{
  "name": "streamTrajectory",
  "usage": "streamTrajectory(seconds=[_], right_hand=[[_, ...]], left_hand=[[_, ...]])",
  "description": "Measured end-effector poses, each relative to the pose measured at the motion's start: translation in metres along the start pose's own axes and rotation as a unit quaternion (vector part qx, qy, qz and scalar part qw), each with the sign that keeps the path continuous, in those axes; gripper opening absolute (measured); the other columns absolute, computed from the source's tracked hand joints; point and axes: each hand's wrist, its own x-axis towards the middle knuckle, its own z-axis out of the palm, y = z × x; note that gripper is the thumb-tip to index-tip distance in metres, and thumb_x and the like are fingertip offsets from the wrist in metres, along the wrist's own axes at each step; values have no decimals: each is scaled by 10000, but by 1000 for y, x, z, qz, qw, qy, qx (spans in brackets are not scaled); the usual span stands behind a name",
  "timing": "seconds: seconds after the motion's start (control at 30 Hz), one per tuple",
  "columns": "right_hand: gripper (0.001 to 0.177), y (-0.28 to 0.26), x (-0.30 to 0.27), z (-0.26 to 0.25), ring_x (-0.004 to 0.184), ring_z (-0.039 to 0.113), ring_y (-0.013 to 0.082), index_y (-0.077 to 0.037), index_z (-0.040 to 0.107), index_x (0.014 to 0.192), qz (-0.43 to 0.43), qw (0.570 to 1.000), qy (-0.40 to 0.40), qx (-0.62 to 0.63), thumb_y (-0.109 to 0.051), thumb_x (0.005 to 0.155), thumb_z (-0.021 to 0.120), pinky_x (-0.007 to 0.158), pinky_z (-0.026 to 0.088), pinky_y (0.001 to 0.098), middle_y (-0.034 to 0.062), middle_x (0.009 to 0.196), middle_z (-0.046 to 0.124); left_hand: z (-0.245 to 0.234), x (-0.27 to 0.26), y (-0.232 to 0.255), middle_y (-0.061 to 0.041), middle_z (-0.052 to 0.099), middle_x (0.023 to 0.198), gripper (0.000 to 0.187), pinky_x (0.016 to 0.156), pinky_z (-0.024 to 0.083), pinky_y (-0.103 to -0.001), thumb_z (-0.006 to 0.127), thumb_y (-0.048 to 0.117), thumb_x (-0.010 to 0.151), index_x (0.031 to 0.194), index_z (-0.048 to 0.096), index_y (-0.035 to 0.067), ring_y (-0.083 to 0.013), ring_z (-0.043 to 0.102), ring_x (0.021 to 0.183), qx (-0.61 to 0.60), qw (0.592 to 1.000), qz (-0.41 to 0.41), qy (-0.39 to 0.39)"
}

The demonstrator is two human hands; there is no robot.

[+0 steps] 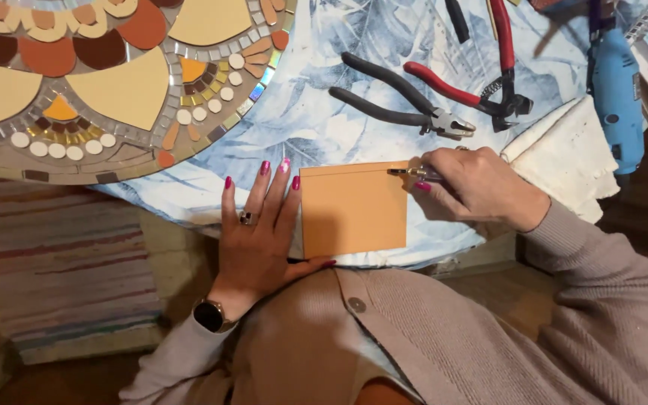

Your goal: The recorder measures a ceramic tile with a ruler and marker, then uses a manual tile scorer to score a line across the tile.

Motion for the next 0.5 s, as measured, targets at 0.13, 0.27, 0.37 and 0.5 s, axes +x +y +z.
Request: streamTrajectory(seconds=[0.13,0.27,0.37,0.5], right_hand=[[243,1,-1,3,477,544,215,-17,532,949,-4,1000,8,-9,-167,759,512,462,438,281,78,681,585],[251,0,0,2,472,552,205,-30,534,935,7,1000,2,-21,-223,774,514,450,434,274,63,670,586],[238,-3,2,0,461,547,200,-31,541,918,11,1000,3,-6,-214,767,528,442,428,272,59,647,585],[225,-4,1,1,477,564,201,-32,538,911,18,1000,6,5,-211,775,526,443,442,269,65,677,600]], left_hand=[[1,-2,-3,-182,277,1340,833,976,163,-556,471,649,717,1223,379,-7,-320,270,1242,-12,1000,2,-8],[1,-2,-4,-190,265,1345,849,982,143,-555,440,656,730,1242,350,-15,-314,253,1253,-16,1000,-1,-11],[1,-3,-4,-194,280,1338,832,982,139,-553,436,650,735,1236,358,-10,-312,266,1249,-20,1000,-2,-5],[2,-2,-3,-195,273,1342,857,980,132,-551,445,661,729,1242,359,-21,-315,253,1251,-7,1000,2,-15]])
